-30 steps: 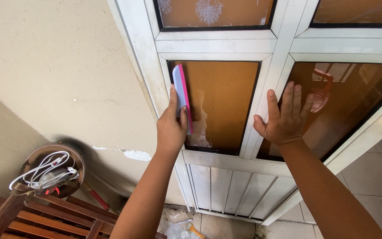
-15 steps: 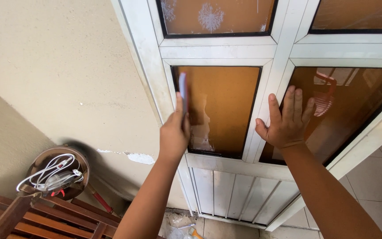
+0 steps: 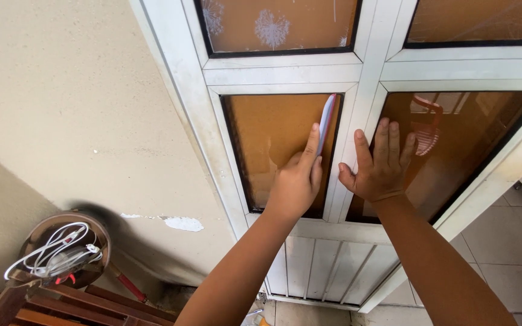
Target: A person is cleaning a door panel or applying a window film, using a squeegee to smooth the surface and a spray bottle to apply liquid.
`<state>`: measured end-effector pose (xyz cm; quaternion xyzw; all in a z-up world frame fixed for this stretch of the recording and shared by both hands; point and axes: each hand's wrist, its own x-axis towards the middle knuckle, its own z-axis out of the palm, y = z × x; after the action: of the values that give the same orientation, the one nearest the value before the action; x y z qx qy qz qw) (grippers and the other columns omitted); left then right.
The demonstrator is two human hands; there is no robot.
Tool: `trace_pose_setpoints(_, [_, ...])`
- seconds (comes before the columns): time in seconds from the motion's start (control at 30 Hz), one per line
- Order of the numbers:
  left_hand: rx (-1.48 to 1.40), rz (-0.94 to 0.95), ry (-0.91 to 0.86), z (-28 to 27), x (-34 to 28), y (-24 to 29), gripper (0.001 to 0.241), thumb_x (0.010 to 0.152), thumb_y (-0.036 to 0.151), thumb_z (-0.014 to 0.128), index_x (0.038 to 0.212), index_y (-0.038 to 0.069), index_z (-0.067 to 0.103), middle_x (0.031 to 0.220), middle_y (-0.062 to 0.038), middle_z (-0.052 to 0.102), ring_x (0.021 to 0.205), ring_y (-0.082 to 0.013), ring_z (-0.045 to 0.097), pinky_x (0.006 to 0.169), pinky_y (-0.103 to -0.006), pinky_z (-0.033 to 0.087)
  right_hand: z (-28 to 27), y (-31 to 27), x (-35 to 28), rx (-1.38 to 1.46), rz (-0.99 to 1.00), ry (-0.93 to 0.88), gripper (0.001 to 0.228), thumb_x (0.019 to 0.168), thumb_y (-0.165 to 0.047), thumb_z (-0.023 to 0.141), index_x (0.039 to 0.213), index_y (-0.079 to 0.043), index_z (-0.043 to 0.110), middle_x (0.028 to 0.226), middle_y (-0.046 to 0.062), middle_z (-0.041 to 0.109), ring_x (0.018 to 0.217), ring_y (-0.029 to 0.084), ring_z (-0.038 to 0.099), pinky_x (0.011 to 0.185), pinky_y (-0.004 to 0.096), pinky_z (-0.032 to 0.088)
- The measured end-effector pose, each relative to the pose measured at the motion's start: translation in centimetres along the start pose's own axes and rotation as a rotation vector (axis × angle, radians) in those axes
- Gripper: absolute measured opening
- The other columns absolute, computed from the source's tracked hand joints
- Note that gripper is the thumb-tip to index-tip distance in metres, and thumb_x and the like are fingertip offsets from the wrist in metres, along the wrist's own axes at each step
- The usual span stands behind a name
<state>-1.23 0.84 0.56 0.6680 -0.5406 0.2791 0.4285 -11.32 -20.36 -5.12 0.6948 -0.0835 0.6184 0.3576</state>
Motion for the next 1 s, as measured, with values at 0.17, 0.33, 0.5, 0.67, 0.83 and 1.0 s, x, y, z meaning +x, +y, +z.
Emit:
trace_pose_setpoints(0.17, [-0.015,-0.050,-0.030,1.5,-0.9,0.0,0.058,0.105,0.024,0.049,0.161,0.031,0.034,0.083,-0.009,0.071,0.069,-0.0322,0.074,0.063,-0.0441,0.064,0.0,-0.1,-0.1,0.004,0.013,0.008,0.074,0.097,-0.057,0.044,0.150,-0.008,0.060,0.151,0.038,0.049,0.145,0.052,0.039,0.114,0.072,0.015])
trace_pose_setpoints(0.33, [-0.117,-0.076,-0.042,2.8,-0.9,0.3,0.061,0.104,0.023,0.052,0.161,0.029,0.033,0.086,-0.011,0.073,0.073,-0.0338,0.075,0.064,-0.0452,0.064,0.2,-0.1,-0.4,-0.004,0.015,-0.014,0.074,0.097,-0.057,0.045,0.150,-0.008,0.059,0.153,0.038,0.048,0.144,0.053,0.039,0.113,0.073,0.015])
trace_pose_setpoints(0.5, [-0.088,-0.070,-0.025,2.8,-0.7,-0.1,0.061,0.104,0.021,0.053,0.161,0.027,0.034,0.087,-0.013,0.074,0.073,-0.0344,0.075,0.064,-0.0450,0.064,0.3,-0.2,-0.3,-0.006,0.020,-0.003,0.075,0.097,-0.058,0.044,0.151,-0.009,0.058,0.151,0.038,0.050,0.143,0.053,0.041,0.112,0.073,0.017])
trace_pose_setpoints(0.67, [-0.074,-0.119,0.018,2.8,-0.8,-2.1,0.063,0.102,0.021,0.055,0.161,0.023,0.034,0.092,-0.020,0.074,0.078,-0.0385,0.075,0.064,-0.0493,0.063,0.3,-0.1,-0.2,0.010,0.018,-0.003,0.076,0.098,-0.061,0.043,0.152,-0.009,0.058,0.153,0.037,0.048,0.145,0.052,0.038,0.112,0.072,0.015])
trace_pose_setpoints(0.83, [-0.022,-0.201,0.087,-0.1,-1.3,-5.3,0.064,0.099,0.019,0.058,0.160,0.023,0.037,0.095,-0.026,0.075,0.077,-0.0421,0.075,0.065,-0.0492,0.062,0.6,0.0,-0.6,-0.012,0.008,0.017,0.076,0.098,-0.060,0.042,0.151,-0.009,0.060,0.151,0.038,0.051,0.143,0.053,0.041,0.113,0.072,0.016])
trace_pose_setpoints(1.0, [-0.028,-0.258,0.103,-3.3,-1.3,-7.7,0.063,0.100,0.016,0.056,0.160,0.020,0.037,0.098,-0.026,0.075,0.082,-0.0412,0.076,0.067,-0.0456,0.064,0.3,0.0,-0.4,-0.016,-0.003,0.017,0.076,0.099,-0.061,0.040,0.151,-0.008,0.061,0.151,0.038,0.051,0.143,0.053,0.041,0.112,0.072,0.018])
